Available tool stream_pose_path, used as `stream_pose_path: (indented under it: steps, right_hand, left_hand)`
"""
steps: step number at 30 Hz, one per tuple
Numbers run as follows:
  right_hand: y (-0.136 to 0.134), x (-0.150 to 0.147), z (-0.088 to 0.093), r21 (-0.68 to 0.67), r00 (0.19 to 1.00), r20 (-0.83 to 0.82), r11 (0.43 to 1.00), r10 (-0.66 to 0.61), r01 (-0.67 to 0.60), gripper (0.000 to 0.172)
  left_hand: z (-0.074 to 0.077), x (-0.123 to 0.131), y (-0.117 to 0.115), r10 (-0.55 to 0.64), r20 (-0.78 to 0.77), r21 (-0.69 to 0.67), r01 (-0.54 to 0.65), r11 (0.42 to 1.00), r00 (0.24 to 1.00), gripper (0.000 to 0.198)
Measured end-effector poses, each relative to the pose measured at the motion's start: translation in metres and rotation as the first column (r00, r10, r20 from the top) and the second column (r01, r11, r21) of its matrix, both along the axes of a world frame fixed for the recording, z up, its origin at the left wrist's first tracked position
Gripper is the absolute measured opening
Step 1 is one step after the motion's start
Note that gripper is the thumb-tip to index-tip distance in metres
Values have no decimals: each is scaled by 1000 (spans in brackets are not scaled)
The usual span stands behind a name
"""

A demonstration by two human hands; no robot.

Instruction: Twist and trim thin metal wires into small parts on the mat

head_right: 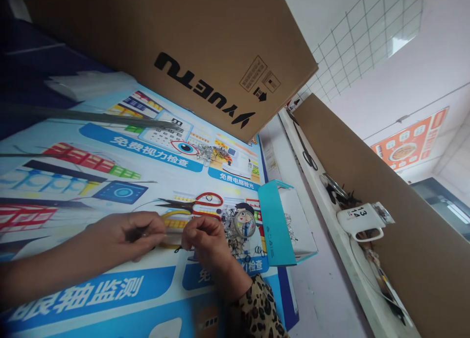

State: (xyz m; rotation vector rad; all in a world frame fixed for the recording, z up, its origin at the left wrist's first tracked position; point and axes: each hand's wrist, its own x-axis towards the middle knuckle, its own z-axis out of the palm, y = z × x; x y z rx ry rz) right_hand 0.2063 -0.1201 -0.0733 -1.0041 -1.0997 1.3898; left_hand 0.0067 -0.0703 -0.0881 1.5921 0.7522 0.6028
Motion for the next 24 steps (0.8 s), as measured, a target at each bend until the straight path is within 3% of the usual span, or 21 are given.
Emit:
stream_pose_path:
  steps: [17,24]
  right_hand:
    - [-3,-1,-5,4,999,47,1000,-2,1,26]
    - [-4,-1,-6,33,988,135,997,-75,71,30]
  left_hand:
    - [-4,-2,4,17,-70,120,-9,993,997,20]
    - [-3,-2,4,40,-85,120,-29,992,996,20]
